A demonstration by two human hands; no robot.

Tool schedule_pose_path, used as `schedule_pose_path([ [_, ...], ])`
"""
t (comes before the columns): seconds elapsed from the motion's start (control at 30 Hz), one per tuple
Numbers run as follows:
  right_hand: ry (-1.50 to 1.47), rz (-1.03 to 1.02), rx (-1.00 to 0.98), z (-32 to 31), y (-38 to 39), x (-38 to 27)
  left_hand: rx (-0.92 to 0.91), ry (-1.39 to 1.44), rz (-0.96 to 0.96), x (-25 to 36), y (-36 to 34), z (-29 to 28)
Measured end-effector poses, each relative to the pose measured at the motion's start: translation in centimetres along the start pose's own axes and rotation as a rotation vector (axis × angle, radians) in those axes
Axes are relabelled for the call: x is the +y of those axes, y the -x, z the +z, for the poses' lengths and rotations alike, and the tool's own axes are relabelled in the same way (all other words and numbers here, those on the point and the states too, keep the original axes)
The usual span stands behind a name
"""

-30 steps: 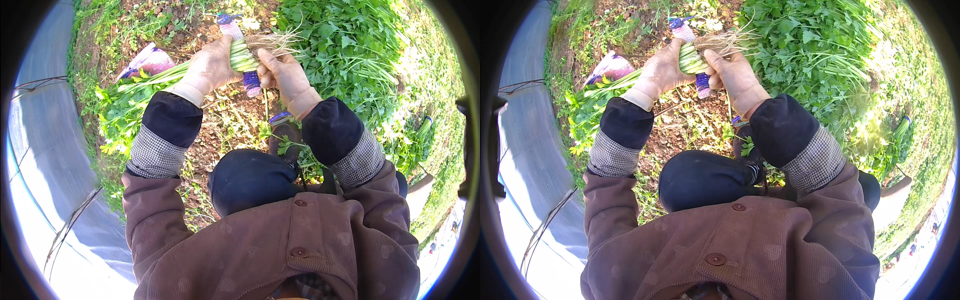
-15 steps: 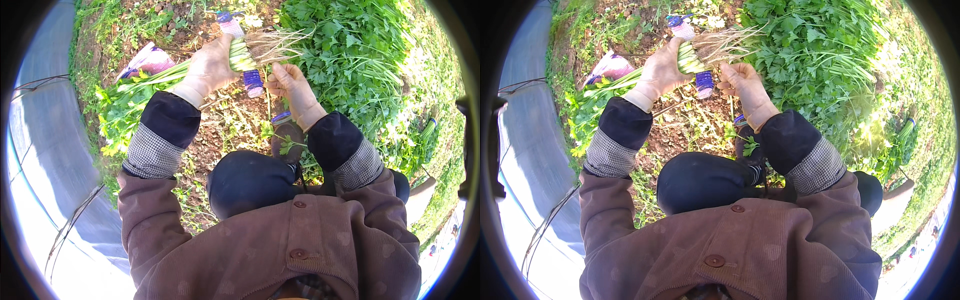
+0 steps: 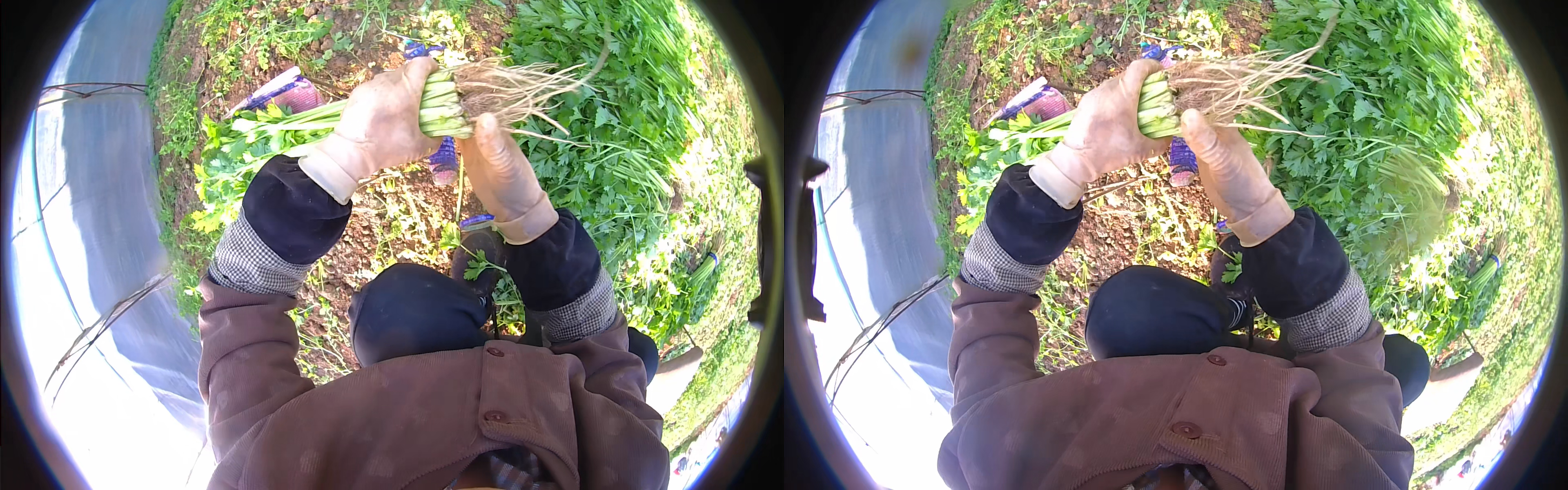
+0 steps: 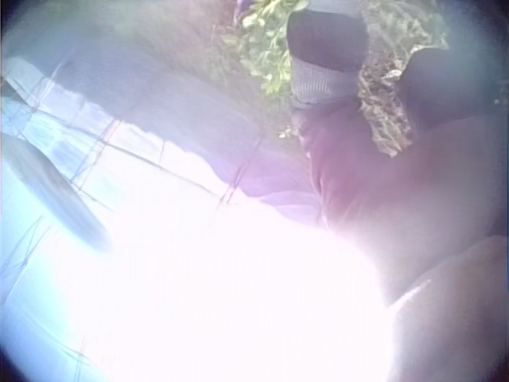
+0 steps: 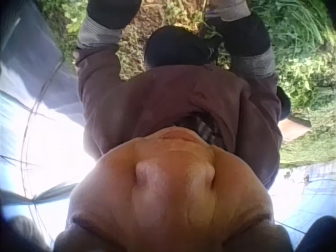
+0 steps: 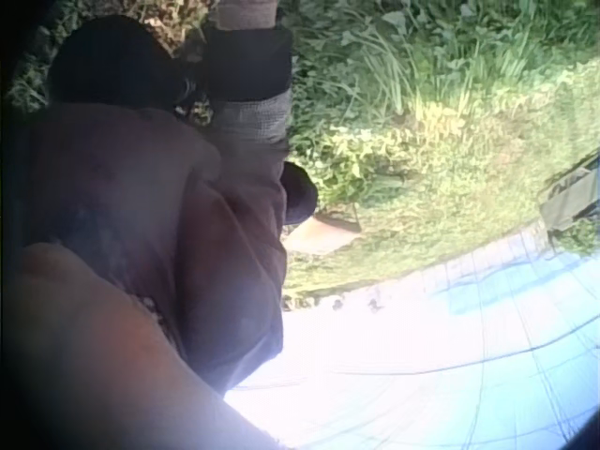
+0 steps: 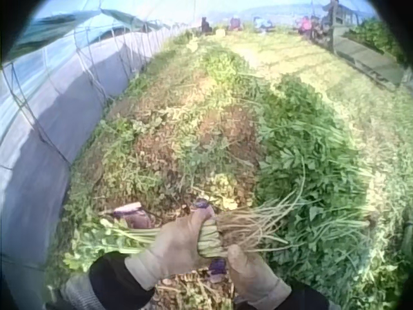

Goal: The person gathers loose celery stalks from a pile on the ground, aligns them into a neat bunch, and secures the bundle with a rubber band. The person repeats this process to create multiple finished bundles.

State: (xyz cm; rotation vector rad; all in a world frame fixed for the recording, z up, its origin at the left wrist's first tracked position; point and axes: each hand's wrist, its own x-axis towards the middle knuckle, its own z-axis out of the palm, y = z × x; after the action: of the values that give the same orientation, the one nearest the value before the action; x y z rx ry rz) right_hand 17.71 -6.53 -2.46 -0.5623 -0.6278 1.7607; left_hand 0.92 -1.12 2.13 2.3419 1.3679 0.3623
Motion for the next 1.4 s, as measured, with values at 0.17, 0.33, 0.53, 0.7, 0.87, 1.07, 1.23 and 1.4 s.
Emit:
schedule_pose_path([
  [0.17,-0.240,0.131,0.406,-2.3,-2.4,-0.3,0.028,-0.159,0.015,1.6,-2.2,3.6],
  [0.33,-0.255,0.090,0.344,-4.3,-2.6,1.3,0.114,-0.226,-0.037,1.2,-2.1,6.2],
  [0.53,-0.199,0.092,0.408,-4.0,-2.6,1.3,0.147,-0.318,-0.056,2.0,-1.9,7.1],
  [0.7,-0.204,0.271,0.447,-4.8,-3.1,-0.5,0.116,-0.268,-0.150,2.2,-1.6,7.7],
  [0.87,0.035,0.146,0.478,-4.7,-4.7,-1.0,0.182,-0.280,-0.138,2.2,-1.2,7.9],
  [1.07,0.089,0.210,0.535,-4.3,-5.6,-1.6,0.165,-0.328,-0.184,2.8,-1.5,7.8],
  [1.23,0.219,0.262,0.443,-5.9,-5.8,-1.1,0.111,-0.339,-0.226,2.7,-2.1,7.9],
  [1.4,0.320,0.370,0.310,-6.6,-6.7,-2.5,0.189,-0.352,-0.134,2.4,-1.9,8.1],
])
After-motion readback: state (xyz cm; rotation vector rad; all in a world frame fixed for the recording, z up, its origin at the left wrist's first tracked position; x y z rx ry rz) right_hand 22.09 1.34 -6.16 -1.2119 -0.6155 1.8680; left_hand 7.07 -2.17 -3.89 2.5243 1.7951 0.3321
